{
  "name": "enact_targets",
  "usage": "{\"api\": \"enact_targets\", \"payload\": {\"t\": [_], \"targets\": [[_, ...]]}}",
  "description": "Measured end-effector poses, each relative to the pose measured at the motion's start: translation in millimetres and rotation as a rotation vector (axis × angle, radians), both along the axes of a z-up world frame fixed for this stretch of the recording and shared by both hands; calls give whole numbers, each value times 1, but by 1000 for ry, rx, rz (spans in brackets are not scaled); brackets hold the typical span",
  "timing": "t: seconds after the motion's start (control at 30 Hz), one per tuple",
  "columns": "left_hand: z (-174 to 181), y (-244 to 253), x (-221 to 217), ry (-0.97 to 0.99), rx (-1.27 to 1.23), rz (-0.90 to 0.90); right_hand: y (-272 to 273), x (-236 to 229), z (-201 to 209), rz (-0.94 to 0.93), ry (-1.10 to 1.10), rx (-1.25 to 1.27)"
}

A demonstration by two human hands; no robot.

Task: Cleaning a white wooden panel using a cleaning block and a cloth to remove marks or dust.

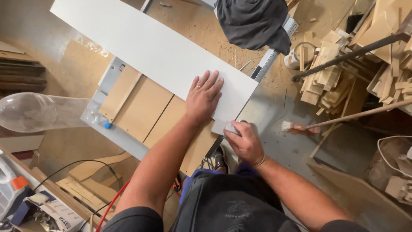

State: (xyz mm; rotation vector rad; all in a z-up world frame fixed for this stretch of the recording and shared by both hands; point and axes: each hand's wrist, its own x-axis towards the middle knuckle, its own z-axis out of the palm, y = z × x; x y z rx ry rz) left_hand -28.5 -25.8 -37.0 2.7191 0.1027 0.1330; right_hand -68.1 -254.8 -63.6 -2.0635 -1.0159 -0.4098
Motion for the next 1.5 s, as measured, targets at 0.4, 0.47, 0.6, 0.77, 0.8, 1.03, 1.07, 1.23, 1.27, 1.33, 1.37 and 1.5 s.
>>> {"api": "enact_targets", "payload": {"t": [0.4, 0.47, 0.6, 0.77, 0.8, 1.03, 1.07, 1.23, 1.27, 1.33, 1.37, 1.5], "targets": [[11, 2, -3, 15, 76, -43, 6, 3, -4, -14, -29, 47], [8, 0, -5, 18, 91, -38, -4, 56, -33, -39, -103, 37], [8, -1, -4, 23, 84, -30, -17, 154, -40, -199, -93, -8], [1, 0, -3, 22, 105, -31, -5, 19, -19, -70, -40, -26], [-2, 3, -4, 18, 98, -35, -2, -16, -7, 71, 38, -15], [-1, -4, -6, 10, 137, -7, -19, 169, -43, -220, -23, -85], [-1, -6, -7, 21, 107, -6, -26, 193, -34, -328, 417, -2], [-2, -34, -21, -3, 152, -12, -26, 192, 79, -391, 1101, 277], [-2, -46, -27, -19, 128, -29, -27, 194, 76, -356, 1111, 285], [-7, -75, -38, -41, 110, -22, -27, 195, 63, -296, 1119, 285], [-12, -93, -42, -65, 66, -31, -26, 196, 54, -205, 1144, 216], [9, -141, -48, -4, -267, -84, -23, 197, 76, 95, 1295, -156]]}}
